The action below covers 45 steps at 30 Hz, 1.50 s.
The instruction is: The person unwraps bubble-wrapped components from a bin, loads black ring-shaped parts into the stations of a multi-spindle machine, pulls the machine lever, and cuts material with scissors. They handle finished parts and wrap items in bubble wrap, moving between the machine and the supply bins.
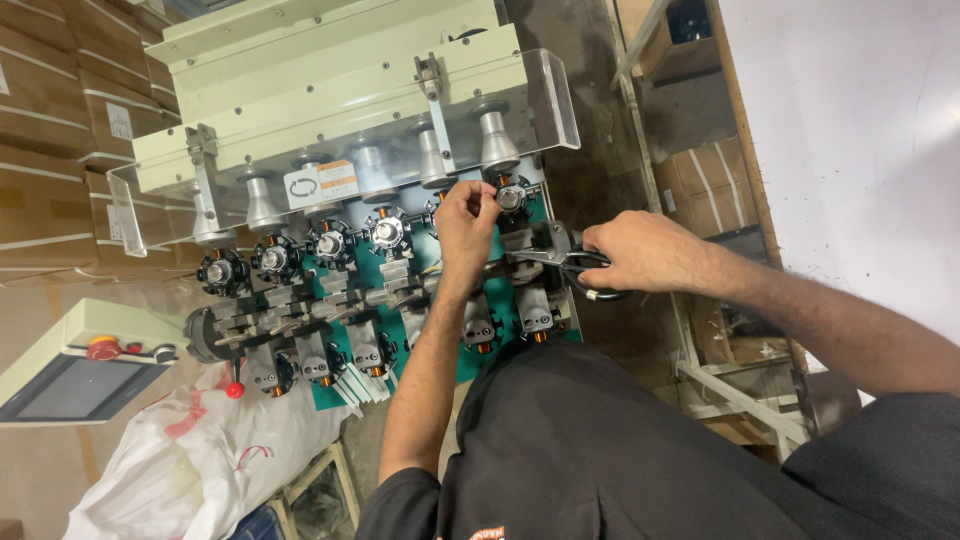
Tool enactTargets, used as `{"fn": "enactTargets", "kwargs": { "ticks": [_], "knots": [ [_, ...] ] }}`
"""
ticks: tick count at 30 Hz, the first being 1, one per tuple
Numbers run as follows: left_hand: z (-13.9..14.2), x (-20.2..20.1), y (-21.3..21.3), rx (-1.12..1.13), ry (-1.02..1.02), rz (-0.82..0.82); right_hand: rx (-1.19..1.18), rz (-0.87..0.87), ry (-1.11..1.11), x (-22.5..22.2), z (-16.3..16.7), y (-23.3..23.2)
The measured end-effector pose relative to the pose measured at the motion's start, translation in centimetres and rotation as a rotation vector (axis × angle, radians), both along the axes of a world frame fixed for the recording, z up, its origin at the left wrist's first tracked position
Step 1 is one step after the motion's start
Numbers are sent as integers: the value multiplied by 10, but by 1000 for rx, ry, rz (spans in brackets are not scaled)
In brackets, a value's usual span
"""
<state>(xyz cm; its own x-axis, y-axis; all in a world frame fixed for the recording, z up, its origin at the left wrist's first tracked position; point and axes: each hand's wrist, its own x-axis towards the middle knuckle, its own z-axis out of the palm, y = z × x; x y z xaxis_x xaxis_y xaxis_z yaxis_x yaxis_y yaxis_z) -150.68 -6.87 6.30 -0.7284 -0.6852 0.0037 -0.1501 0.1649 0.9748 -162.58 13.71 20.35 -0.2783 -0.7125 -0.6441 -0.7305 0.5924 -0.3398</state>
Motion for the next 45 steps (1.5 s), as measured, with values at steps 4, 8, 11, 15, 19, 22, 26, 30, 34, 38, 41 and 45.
{"fn": "enactTargets", "kwargs": {
  "ticks": [4,8,11,15,19,22,26,30,34,38,41,45],
  "knots": [
    [-1,15,-3,-443,-72,-61,9,-17,-18,-1,-1,1],
    [-6,28,3,-699,-186,-173,-6,2,-12,-1,-4,0],
    [-9,27,4,-717,-181,-265,-15,8,-1,-1,-6,-1],
    [-4,23,-4,-656,-187,-366,-43,17,3,-1,-5,-2],
    [11,28,-10,-716,-257,-443,-25,20,11,-3,-6,-4],
    [23,38,-13,-686,-322,-384,-38,29,22,-2,-9,-7],
    [33,55,-28,-558,-486,-28,-180,0,52,13,-17,-17],
    [26,62,-42,-373,-567,55,-259,44,114,36,-27,-44],
    [5,64,-43,-302,-488,106,-218,42,84,45,-37,-71],
    [-16,56,-52,-182,-319,142,-274,-5,30,43,-41,-81],
    [-24,40,-63,266,-99,177,-243,-17,5,43,-40,-78],
    [-18,43,-70,229,-111,267,-203,-46,19,44,-34,-62]
  ]
}}
